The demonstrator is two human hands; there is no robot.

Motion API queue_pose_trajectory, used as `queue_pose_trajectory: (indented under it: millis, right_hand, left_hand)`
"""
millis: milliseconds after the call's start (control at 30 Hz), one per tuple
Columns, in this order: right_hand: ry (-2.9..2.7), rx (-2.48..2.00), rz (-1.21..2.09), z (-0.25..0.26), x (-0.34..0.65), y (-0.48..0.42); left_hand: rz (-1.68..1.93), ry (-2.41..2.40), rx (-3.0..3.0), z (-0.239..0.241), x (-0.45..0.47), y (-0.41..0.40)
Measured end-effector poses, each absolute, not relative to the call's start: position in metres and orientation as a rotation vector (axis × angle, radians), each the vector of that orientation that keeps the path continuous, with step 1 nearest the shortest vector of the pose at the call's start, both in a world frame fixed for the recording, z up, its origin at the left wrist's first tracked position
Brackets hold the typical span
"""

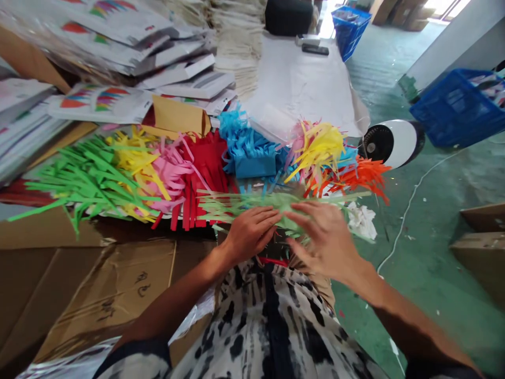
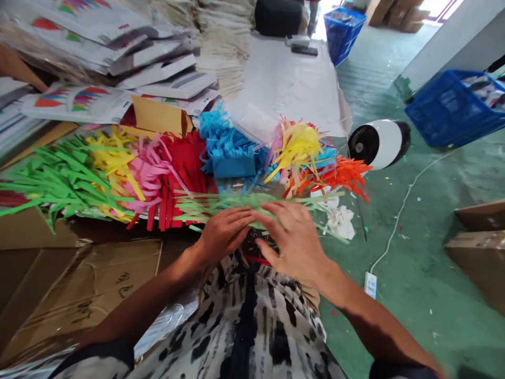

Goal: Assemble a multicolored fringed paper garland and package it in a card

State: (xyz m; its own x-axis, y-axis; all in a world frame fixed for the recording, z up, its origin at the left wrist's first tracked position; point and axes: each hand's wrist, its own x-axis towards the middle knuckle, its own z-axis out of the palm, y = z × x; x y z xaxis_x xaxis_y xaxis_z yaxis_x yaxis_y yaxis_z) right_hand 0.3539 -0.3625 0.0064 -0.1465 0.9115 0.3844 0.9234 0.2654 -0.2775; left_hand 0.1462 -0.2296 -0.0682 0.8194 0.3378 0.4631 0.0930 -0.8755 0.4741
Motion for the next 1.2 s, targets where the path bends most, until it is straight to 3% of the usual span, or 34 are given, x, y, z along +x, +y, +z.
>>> queue_pose_trajectory:
  millis: [167,500,700,1000,1200]
  right_hand:
    - [-2.226,-1.866,0.129,-0.035,0.352,-0.351]
    - [-1.991,-1.927,0.265,-0.030,0.348,-0.342]
    - [-1.804,-2.084,0.203,-0.039,0.339,-0.338]
    - [-1.817,-2.327,-0.076,-0.042,0.330,-0.332]
    - [-1.802,-2.402,0.037,-0.042,0.341,-0.327]
  left_hand:
    - [0.757,0.296,2.584,-0.066,0.135,-0.229]
    - [0.639,0.579,2.533,-0.057,0.135,-0.226]
    - [0.572,0.922,2.481,-0.057,0.145,-0.217]
    - [0.303,1.007,2.674,-0.047,0.160,-0.210]
    - [0.231,1.088,2.761,-0.043,0.165,-0.206]
